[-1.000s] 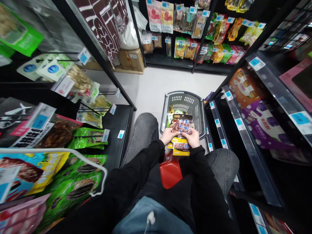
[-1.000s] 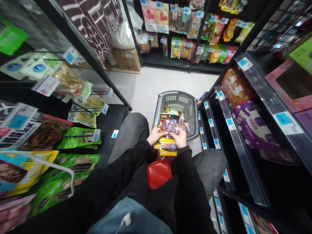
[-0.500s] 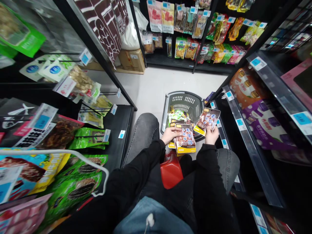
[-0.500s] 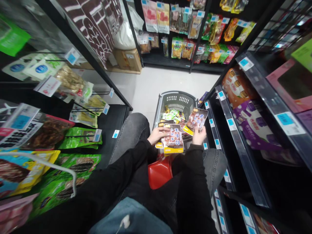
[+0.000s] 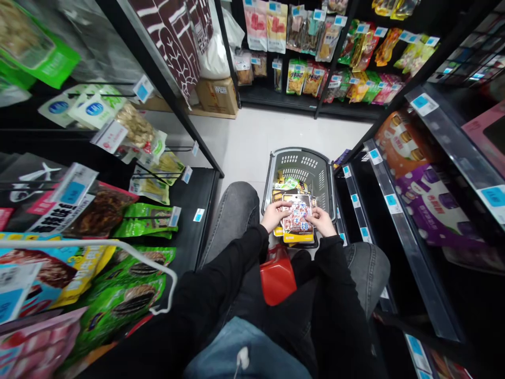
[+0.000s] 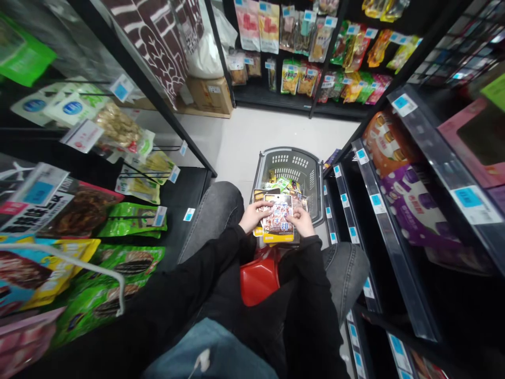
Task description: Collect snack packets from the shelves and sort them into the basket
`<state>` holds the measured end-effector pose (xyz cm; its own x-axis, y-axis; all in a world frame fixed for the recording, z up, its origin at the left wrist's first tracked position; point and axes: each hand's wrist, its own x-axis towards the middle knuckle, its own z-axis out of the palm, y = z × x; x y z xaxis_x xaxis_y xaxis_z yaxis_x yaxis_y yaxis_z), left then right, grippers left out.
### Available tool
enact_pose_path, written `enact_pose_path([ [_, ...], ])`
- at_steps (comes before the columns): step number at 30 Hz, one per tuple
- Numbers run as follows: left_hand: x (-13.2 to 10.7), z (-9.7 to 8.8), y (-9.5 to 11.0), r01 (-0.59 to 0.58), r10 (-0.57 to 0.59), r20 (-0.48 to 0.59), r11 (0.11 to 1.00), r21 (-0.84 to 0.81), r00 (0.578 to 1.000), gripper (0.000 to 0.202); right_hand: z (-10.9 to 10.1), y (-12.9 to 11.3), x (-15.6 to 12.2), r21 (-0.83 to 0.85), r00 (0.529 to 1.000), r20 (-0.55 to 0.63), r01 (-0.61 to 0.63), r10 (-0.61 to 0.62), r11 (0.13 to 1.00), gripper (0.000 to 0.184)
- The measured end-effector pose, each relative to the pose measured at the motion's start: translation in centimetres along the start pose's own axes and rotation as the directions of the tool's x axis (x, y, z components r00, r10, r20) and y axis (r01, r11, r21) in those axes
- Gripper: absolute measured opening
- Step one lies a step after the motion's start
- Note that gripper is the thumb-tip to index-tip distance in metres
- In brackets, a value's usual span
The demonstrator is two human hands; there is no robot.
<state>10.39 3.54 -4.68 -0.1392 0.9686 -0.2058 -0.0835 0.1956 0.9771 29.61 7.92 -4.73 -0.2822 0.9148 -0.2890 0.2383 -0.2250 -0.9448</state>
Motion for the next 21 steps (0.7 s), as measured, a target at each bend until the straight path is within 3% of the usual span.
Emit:
enact_pose_path([
  [5, 0.1, 0.0, -0.1, -0.096, 0.095, -0.054, 0.995, -0.015, 0.994, 0.034, 0.5, -0.4, -0.4, 0.057, 0.995, -0.063, 0.079, -0.075, 0.995, 0.033],
  [11, 0.6, -0.2, -0.2, -0.104, 0.088, -0.109, 0.983, -0.149, 0.990, 0.046, 1.9, 0.0, 0.0, 0.257, 0.951, -0.294, 0.174, -0.095, 0.951, 0.035],
  [13, 0.5, 0.0, -0.2, -0.031, 0.019, -0.065, 0.982, -0.184, 0.998, 0.045, 2.5, 0.0, 0.0, 0.289, 0.933, -0.350, 0.195, -0.086, 0.937, 0.037],
  [17, -0.4, 0.7, 0.2, 0.131, -0.107, 0.176, 0.983, -0.128, 0.979, 0.050, 3.2, -0.3, -0.2, 0.185, 0.925, -0.361, 0.193, -0.116, 0.964, 0.038],
  [19, -0.8, 0.9, 0.4, 0.156, -0.143, 0.195, 0.986, -0.053, 0.970, 0.052, 3.1, -0.6, -0.4, 0.139, 0.926, -0.345, 0.210, -0.151, 0.968, 0.038],
  [21, -0.9, 1.0, 0.5, 0.157, -0.154, 0.144, 0.988, -0.009, 0.977, 0.051, 2.8, -0.8, -0.6, 0.123, 0.950, -0.249, 0.225, -0.190, 0.967, 0.039],
])
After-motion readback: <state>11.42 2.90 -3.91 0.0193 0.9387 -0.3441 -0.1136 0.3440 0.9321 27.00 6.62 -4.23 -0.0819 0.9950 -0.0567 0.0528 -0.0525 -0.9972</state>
